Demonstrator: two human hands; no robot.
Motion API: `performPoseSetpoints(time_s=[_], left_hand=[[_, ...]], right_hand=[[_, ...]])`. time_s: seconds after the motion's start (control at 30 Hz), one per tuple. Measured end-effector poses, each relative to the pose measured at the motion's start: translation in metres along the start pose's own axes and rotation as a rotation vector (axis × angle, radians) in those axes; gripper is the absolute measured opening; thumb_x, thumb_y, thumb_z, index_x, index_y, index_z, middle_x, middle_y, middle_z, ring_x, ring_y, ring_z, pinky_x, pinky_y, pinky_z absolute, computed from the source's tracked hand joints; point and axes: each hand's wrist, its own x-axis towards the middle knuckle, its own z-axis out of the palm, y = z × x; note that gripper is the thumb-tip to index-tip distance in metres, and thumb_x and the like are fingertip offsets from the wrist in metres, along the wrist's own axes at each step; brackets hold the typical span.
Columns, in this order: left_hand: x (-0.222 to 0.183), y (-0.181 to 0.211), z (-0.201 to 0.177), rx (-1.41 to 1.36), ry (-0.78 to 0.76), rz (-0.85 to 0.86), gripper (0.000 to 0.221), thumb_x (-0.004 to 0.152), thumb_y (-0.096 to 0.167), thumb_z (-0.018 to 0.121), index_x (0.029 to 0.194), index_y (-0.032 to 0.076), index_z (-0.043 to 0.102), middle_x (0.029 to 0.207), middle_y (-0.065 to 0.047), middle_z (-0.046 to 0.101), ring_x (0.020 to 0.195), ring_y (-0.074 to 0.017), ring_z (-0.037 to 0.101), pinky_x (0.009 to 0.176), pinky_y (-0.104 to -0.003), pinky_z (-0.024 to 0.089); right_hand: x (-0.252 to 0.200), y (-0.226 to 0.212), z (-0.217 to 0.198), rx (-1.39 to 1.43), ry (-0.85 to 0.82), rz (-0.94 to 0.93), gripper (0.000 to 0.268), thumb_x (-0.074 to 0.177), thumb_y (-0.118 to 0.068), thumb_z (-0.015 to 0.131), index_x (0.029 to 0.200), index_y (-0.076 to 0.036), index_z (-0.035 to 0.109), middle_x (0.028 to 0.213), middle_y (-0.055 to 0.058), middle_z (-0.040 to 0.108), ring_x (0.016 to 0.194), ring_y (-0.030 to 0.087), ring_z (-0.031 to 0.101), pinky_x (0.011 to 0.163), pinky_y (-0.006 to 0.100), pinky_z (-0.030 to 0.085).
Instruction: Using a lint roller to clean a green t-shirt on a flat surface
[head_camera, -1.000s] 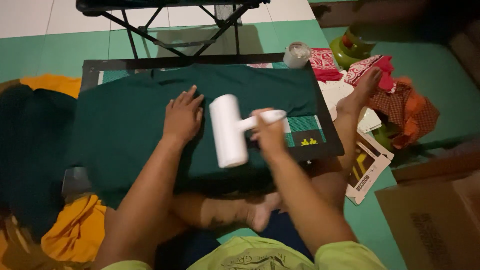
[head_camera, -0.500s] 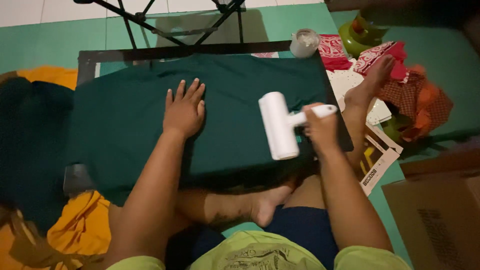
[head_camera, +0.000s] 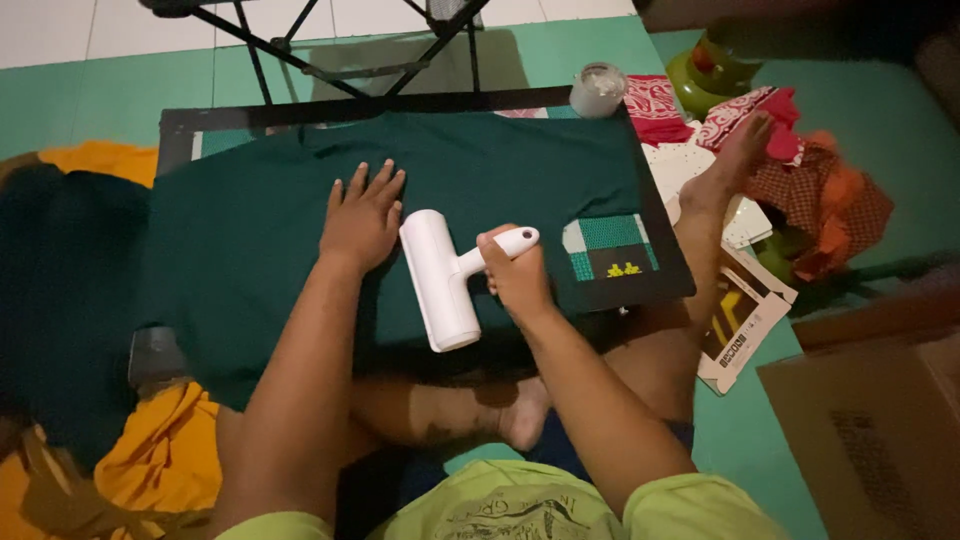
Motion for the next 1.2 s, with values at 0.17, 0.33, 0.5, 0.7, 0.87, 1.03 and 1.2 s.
performPoseSetpoints(time_s=[0.17, 0.33, 0.5, 0.7, 0.87, 1.03, 1.2], left_hand=[[-0.001, -0.001, 0.003, -0.038, -0.007, -0.003, 0.052, 0.111, 0.033, 0.031, 0.163, 0.028, 0.037, 0.172, 0.006, 0.027, 0.158, -0.0303, 0.021, 0.127, -0.059, 0.014], [-0.004, 0.003, -0.004, -0.049, -0.006, -0.011, 0.052, 0.111, 0.033, 0.032, 0.163, 0.026, 0.037, 0.172, 0.005, 0.027, 0.158, -0.0309, 0.021, 0.127, -0.059, 0.014], [0.0, -0.002, 0.005, -0.029, -0.015, -0.011, 0.053, 0.111, 0.036, 0.031, 0.163, 0.028, 0.035, 0.173, 0.006, 0.025, 0.159, -0.0296, 0.018, 0.128, -0.059, 0.013], [-0.005, -0.001, 0.004, -0.07, 0.048, 0.024, 0.051, 0.111, 0.036, 0.035, 0.16, 0.024, 0.042, 0.17, 0.0, 0.032, 0.157, -0.0319, 0.025, 0.125, -0.061, 0.018], [-0.03, -0.014, -0.019, -0.311, 0.169, 0.035, 0.055, 0.107, 0.033, 0.052, 0.158, 0.014, 0.045, 0.167, -0.016, 0.034, 0.151, -0.0446, 0.032, 0.118, -0.067, 0.027], [-0.064, -0.055, -0.012, -0.117, 0.14, -0.187, 0.077, 0.097, 0.048, 0.064, 0.16, 0.012, 0.039, 0.166, -0.021, 0.034, 0.15, -0.0463, 0.034, 0.114, -0.074, 0.03], [-0.055, -0.095, 0.013, -0.161, 0.395, -0.3, 0.028, 0.102, 0.036, 0.069, 0.119, 0.016, 0.061, 0.15, -0.013, 0.051, 0.146, -0.0428, 0.041, 0.113, -0.078, 0.024]], right_hand=[[0.03, 0.003, -0.063, -0.263, 0.074, -0.049, 0.007, 0.089, -0.019, 0.075, 0.091, -0.013, 0.077, 0.051, 0.006, 0.059, 0.037, 0.011, 0.057, 0.031, 0.024, 0.047], [0.051, -0.019, -0.154, -0.417, 0.187, -0.134, 0.007, 0.088, -0.02, 0.074, 0.09, -0.013, 0.074, 0.057, 0.007, 0.059, 0.044, 0.01, 0.053, 0.036, 0.026, 0.042], [0.057, -0.044, -0.211, -0.436, 0.337, -0.252, 0.006, 0.087, -0.02, 0.08, 0.091, -0.019, 0.076, 0.067, 0.0, 0.061, 0.056, 0.007, 0.055, 0.049, 0.023, 0.04], [0.023, -0.138, -0.194, -0.648, 0.132, -0.706, 0.008, 0.102, -0.003, 0.069, 0.094, -0.006, 0.068, 0.099, 0.017, 0.065, 0.101, 0.033, 0.066, 0.099, 0.041, 0.046], [0.005, -0.161, -0.132, -1.24, -0.165, -0.805, 0.021, 0.094, -0.005, 0.073, 0.114, -0.011, 0.07, 0.137, 0.025, 0.031, 0.127, 0.049, 0.029, 0.11, 0.059, 0.025], [0.07, -0.085, -0.1, -1.549, -0.36, -0.78, 0.012, 0.085, -0.014, 0.061, 0.097, -0.017, 0.061, 0.088, 0.009, 0.064, 0.084, 0.039, 0.071, 0.073, 0.053, 0.053], [0.109, -0.054, -0.063, -1.668, -0.285, -0.696, 0.016, 0.1, -0.017, 0.051, 0.092, -0.016, 0.064, 0.09, 0.008, 0.068, 0.086, 0.035, 0.074, 0.072, 0.049, 0.052]])
